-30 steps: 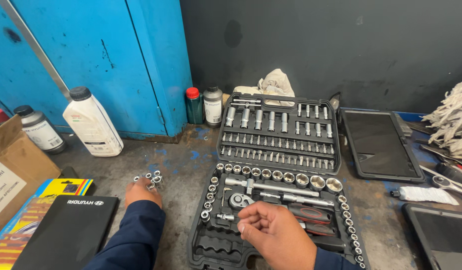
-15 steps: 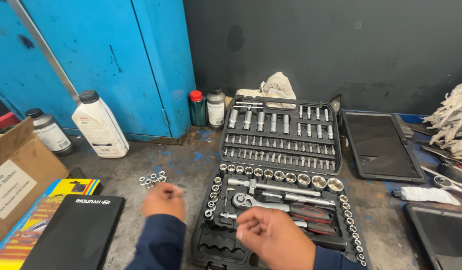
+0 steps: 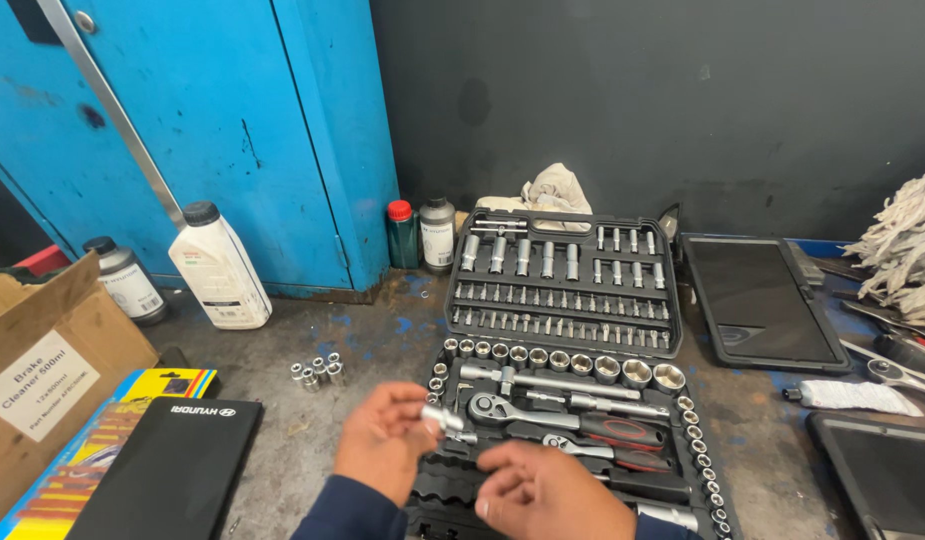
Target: The person repeatedly picks up socket bits and a ratchet from a workbench, attaches them together, and places them into a socket set case. The person handles multiple socket bits and the ratchet one at a time, assembling and storing them in the case throughout the clip.
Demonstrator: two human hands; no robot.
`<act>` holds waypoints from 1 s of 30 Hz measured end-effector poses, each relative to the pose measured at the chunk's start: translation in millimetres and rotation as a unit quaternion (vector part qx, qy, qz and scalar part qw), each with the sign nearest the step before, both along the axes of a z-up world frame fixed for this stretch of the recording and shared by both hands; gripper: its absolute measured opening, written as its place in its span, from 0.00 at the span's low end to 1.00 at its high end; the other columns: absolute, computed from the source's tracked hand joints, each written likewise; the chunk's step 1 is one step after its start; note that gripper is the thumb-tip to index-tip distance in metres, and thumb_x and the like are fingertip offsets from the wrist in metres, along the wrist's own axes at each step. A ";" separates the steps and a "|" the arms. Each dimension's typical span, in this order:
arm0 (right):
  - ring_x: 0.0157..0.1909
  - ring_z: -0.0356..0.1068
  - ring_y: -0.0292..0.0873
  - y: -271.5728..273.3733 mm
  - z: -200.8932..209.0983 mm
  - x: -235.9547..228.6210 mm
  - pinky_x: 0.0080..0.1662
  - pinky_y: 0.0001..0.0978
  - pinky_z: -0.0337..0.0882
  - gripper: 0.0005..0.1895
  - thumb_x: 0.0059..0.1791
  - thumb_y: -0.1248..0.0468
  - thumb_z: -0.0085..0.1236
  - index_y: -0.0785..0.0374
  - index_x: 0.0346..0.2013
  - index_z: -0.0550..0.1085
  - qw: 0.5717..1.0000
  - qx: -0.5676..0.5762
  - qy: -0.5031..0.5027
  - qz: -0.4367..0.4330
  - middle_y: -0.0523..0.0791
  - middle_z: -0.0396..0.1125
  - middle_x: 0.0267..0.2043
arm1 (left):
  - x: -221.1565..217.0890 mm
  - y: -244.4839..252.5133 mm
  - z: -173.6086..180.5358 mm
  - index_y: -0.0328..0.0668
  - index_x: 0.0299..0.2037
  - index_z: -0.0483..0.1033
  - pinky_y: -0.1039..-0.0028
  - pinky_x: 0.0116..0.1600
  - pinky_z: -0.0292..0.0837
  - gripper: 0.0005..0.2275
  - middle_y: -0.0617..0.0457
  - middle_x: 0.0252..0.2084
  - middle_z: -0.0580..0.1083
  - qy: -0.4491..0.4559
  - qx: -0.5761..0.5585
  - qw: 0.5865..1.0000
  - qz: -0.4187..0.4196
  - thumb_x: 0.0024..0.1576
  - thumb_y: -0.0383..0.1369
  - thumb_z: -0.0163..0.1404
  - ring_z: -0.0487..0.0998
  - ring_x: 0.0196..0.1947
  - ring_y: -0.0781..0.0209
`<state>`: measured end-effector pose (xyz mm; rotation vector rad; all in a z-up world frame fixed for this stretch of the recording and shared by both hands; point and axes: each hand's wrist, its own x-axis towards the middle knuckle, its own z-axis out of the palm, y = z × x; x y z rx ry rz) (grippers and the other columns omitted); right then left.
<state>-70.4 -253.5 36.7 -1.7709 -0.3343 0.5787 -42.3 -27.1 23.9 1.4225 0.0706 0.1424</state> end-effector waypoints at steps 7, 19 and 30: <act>0.33 0.75 0.34 1.9 13.9 -3.2 0.38 0.25 0.75 0.17 0.44 0.72 0.64 0.70 0.48 0.75 0.992 0.099 -0.027 -0.068 0.44 0.75 0.32 | -17.4 -19.4 -16.6 0.27 0.46 0.76 0.71 0.40 0.81 0.14 0.45 0.37 0.80 0.048 -0.058 0.991 -0.108 0.49 0.14 0.55 0.82 0.35 0.61; 0.28 0.75 0.35 0.5 3.8 -12.6 0.31 0.24 0.74 0.14 0.46 0.67 0.66 0.72 0.43 0.76 0.992 0.053 0.074 -0.085 0.44 0.76 0.29 | -35.3 -16.8 -43.4 0.32 0.51 0.77 0.67 0.40 0.83 0.13 0.43 0.38 0.82 0.119 -0.105 0.982 -0.105 0.55 0.23 0.53 0.84 0.33 0.57; 0.29 0.75 0.34 2.1 24.5 -16.7 0.30 0.25 0.72 0.17 0.47 0.66 0.64 0.69 0.48 0.75 0.992 0.059 0.016 -0.113 0.44 0.73 0.27 | -31.0 -21.4 -19.0 0.24 0.41 0.77 0.66 0.43 0.83 0.06 0.41 0.36 0.81 0.072 -0.088 0.988 -0.108 0.56 0.21 0.52 0.84 0.34 0.56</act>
